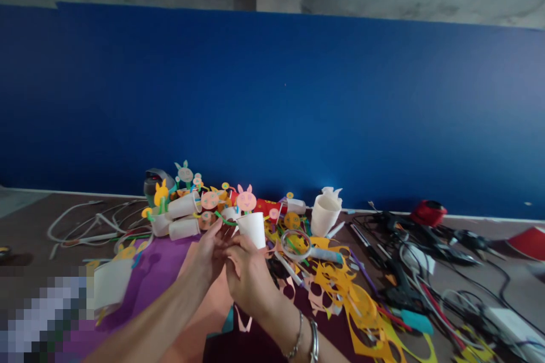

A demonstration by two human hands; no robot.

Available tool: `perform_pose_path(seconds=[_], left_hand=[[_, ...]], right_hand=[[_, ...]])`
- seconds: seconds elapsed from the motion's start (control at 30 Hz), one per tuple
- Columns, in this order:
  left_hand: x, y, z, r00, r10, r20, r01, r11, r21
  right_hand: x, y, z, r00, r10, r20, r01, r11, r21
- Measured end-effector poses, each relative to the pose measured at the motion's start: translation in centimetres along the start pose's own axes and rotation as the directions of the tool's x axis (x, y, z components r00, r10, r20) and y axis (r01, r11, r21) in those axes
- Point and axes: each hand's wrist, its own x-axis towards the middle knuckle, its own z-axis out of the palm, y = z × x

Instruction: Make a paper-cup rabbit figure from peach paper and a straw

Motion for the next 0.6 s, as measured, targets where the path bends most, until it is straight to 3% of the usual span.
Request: perform_pose_path(seconds=[0.17, 0.27, 0.33, 0.43, 0.6], left_hand=[[0.3, 0.7, -0.2, 0.994, 0.106, -0.01, -0.106, 0.994, 0.005], [0.8, 1.5, -0.3, 0.985, 0.165, -0.051, -0.163, 0.986, 0.033], [1.0, 1.9, -0.3, 0.98, 0.195, -0.048, -0.192, 0.98, 0.061], [1.1, 2.3, -0.3, 0.983, 0.184, 0.022, -0.185, 0.976, 0.115], [1.0, 2.6, -0.2, 0.998, 0.043, 0.052, -0.05, 0.987, 0.154]], right_hand=[[0.8, 0.4, -3.2, 0.993, 0.112, -0.03, -0.113, 0.991, -0.066], [0.9, 2.0, -5.9, 0.963, 0.265, 0.043, -0.238, 0.916, -0.322], [0.8, 3.3, -6.8, 0.898, 0.422, 0.124, -0.303, 0.799, -0.519], [0.3, 4.7, -6.1, 0.799, 0.567, 0.199, -0.311, 0.674, -0.67], [-0.4, 5.5, -3.8, 0.795, 0.57, 0.209, -0.298, 0.667, -0.683]])
